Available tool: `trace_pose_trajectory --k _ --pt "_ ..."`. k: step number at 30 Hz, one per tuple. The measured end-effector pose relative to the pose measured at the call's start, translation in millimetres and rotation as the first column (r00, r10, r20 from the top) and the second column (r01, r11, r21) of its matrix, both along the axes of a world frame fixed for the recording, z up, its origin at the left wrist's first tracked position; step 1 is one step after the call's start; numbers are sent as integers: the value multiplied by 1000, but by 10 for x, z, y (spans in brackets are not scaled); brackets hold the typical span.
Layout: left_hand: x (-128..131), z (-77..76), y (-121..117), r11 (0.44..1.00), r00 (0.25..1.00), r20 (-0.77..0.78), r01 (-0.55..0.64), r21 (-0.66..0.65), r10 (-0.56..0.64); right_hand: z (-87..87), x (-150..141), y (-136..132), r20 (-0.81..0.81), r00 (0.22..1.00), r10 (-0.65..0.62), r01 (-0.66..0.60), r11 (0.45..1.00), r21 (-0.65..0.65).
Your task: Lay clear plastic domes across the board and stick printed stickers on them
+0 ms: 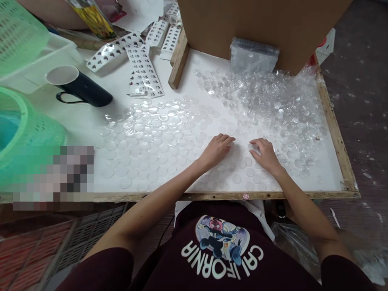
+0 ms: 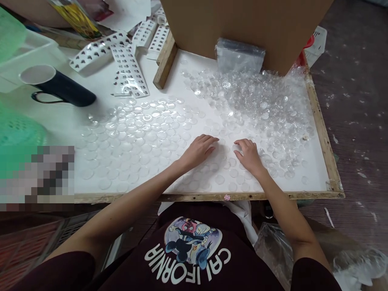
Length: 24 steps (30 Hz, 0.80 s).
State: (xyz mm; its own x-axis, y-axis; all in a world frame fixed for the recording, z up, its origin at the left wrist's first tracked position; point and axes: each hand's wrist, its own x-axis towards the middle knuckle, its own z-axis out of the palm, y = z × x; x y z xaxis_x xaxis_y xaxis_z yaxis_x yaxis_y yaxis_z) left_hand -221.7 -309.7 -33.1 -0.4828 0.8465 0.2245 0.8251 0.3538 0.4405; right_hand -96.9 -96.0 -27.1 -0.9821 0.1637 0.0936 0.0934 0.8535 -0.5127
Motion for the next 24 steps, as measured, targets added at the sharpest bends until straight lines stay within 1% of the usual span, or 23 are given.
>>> trace_pose_trajectory --k 5,10,12,15,18,21,24 --pt "38 7 -144 1000 1000 7 19 -3 -19 -17 -29 -11 -17 1000 -20 20 1000 -11" --pt "86 20 -221 998 998 -5 66 -5 -66 -24 -35 3 -36 999 -41 40 999 -19" --pt "103 21 -227 997 997 -8 82 -2 -82 -26 -34 25 -38 997 -68 68 998 -3" --pt "125 27 -209 996 996 -5 93 7 -93 -20 -49 46 -58 995 -87 90 995 53" --pt "145 43 -177 995 996 -10 94 17 -94 -1 -84 36 -81 996 -45 54 993 104" --pt "165 62 -158 993 993 -7 117 25 -117 15 -132 24 -62 998 3 6 990 143" --pt "180 73 -158 990 990 14 140 35 -140 23 -198 31 -41 999 -1 8 987 161"
